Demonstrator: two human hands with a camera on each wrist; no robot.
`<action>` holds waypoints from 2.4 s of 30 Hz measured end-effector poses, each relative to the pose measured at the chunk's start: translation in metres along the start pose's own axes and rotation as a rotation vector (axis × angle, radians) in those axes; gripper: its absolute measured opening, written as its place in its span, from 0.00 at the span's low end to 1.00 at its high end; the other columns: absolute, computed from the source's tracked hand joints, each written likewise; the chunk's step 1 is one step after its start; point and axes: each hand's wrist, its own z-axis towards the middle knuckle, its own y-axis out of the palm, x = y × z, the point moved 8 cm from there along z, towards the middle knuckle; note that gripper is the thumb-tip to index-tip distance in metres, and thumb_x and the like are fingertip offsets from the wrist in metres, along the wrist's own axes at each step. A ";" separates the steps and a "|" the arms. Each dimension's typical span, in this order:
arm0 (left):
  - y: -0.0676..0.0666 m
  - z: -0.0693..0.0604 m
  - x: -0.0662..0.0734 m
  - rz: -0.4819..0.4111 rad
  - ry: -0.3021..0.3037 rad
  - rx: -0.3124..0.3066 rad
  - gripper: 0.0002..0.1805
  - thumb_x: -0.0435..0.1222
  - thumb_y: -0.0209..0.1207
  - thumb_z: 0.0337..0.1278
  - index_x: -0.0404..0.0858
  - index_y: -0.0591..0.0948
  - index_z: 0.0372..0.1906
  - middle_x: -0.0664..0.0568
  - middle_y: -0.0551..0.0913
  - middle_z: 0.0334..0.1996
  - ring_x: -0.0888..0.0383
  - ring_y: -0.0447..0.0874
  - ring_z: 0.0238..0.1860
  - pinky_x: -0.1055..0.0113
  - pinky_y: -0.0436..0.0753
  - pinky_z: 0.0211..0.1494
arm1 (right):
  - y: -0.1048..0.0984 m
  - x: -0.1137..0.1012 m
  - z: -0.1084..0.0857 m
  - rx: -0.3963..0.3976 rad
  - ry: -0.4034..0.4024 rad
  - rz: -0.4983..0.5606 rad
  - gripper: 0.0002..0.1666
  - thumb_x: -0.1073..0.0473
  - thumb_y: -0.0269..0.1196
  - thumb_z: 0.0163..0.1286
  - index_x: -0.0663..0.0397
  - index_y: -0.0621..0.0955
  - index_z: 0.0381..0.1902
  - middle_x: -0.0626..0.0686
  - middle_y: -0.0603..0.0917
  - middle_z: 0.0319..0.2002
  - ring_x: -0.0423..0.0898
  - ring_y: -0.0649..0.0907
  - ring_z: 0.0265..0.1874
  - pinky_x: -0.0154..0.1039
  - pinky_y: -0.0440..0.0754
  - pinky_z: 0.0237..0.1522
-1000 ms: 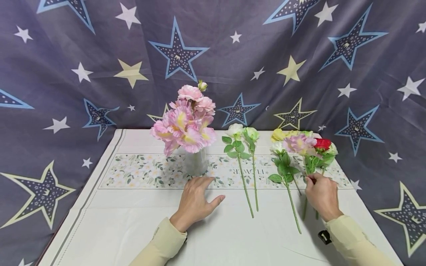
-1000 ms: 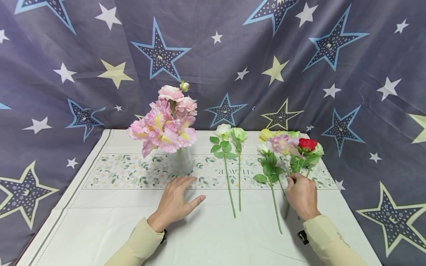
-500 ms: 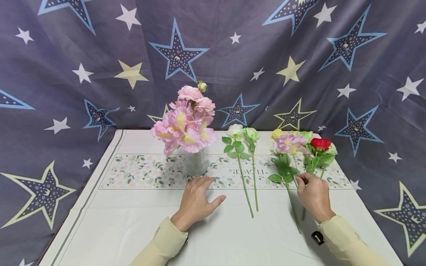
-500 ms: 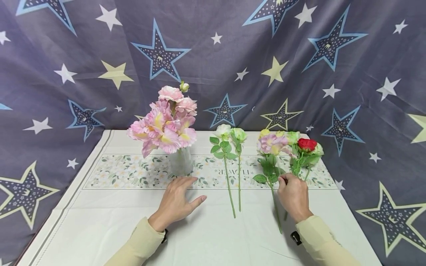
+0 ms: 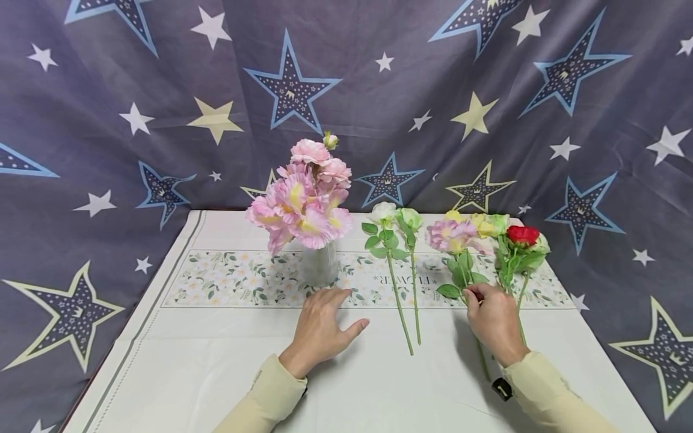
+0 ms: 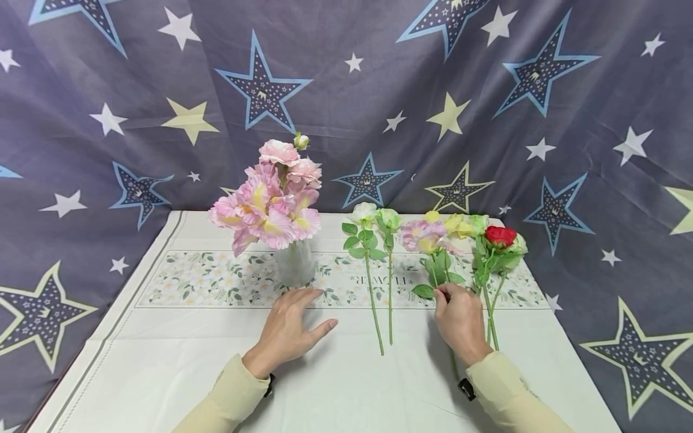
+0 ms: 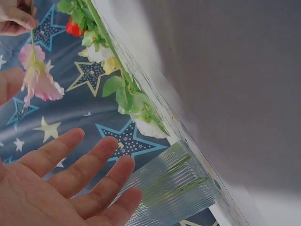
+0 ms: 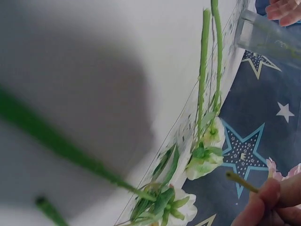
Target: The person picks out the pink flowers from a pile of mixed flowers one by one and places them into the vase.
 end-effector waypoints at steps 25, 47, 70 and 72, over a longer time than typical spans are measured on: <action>0.002 0.000 0.006 -0.015 0.021 0.015 0.36 0.57 0.71 0.53 0.38 0.82 0.61 0.44 0.85 0.54 0.42 0.80 0.60 0.43 0.70 0.70 | 0.022 -0.048 -0.004 -0.008 -0.071 0.128 0.02 0.69 0.71 0.64 0.61 0.87 0.31 0.51 0.85 0.23 0.40 0.78 0.18 0.35 0.76 0.19; 0.004 0.003 0.015 -0.050 0.036 0.048 0.34 0.55 0.72 0.53 0.36 0.83 0.59 0.45 0.86 0.53 0.43 0.82 0.58 0.42 0.73 0.67 | 0.041 -0.083 -0.014 -0.025 -0.150 0.228 0.02 0.70 0.72 0.63 0.62 0.88 0.31 0.51 0.86 0.24 0.37 0.78 0.18 0.32 0.76 0.18; 0.024 0.020 0.018 -0.342 -0.106 0.002 0.23 0.52 0.67 0.64 0.40 0.86 0.55 0.49 0.88 0.48 0.47 0.86 0.52 0.50 0.82 0.55 | 0.054 -0.103 -0.022 -0.037 -0.149 0.308 0.03 0.71 0.71 0.64 0.61 0.87 0.32 0.51 0.85 0.24 0.36 0.77 0.19 0.31 0.76 0.19; 0.027 0.023 0.019 -0.402 -0.113 -0.006 0.22 0.52 0.66 0.65 0.41 0.86 0.54 0.50 0.88 0.47 0.47 0.86 0.51 0.49 0.82 0.55 | 0.056 -0.104 -0.023 -0.045 -0.144 0.324 0.03 0.70 0.71 0.65 0.60 0.87 0.32 0.50 0.85 0.24 0.35 0.77 0.18 0.30 0.76 0.19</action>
